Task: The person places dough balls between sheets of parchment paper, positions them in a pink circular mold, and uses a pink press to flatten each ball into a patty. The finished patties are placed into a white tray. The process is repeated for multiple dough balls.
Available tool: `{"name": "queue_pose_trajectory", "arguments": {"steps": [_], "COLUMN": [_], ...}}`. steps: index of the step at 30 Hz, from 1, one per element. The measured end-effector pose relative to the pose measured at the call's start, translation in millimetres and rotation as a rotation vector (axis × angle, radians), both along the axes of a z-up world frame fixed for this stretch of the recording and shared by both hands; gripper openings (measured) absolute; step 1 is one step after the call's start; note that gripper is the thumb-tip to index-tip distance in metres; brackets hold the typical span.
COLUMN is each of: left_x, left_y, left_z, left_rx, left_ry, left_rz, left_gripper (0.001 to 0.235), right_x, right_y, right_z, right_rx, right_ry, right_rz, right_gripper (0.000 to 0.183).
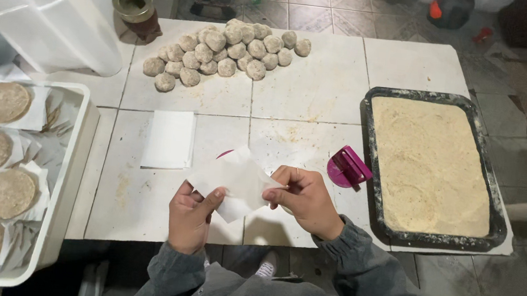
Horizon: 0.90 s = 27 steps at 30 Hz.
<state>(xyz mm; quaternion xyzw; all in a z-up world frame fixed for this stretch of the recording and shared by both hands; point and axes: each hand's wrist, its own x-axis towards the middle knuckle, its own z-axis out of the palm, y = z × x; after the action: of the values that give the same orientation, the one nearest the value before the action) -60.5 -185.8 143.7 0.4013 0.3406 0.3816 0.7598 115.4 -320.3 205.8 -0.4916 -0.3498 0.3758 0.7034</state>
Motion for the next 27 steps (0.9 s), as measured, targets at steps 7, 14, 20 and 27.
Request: {"name": "queue_pose_trajectory", "arguments": {"steps": [7,14,20,27], "left_x": [-2.7,-5.2,-35.7,-50.6], "left_y": [-38.8,-18.9,57.8,181.4], "left_z": [64.8,47.5,41.2,-37.8], "left_rx": [0.638,0.264,0.292,0.273], "left_ry": [0.439,0.245,0.392,0.419], "left_rz": [0.027,-0.166,-0.113,-0.048], "left_gripper": [0.093,0.013,0.012,0.018], "right_x": [-13.7,-24.1,1.1,3.7], "right_y": [3.8,9.9,15.6,28.5], "right_z": [24.8,26.6,18.0,10.5], "right_rx": [-0.14,-0.197,-0.125,0.02], "right_ry": [-0.08,-0.411,-0.142,-0.03], "right_rz": [0.0,0.015,-0.116,-0.415], "right_gripper": [0.054,0.048,0.02,0.035]}}
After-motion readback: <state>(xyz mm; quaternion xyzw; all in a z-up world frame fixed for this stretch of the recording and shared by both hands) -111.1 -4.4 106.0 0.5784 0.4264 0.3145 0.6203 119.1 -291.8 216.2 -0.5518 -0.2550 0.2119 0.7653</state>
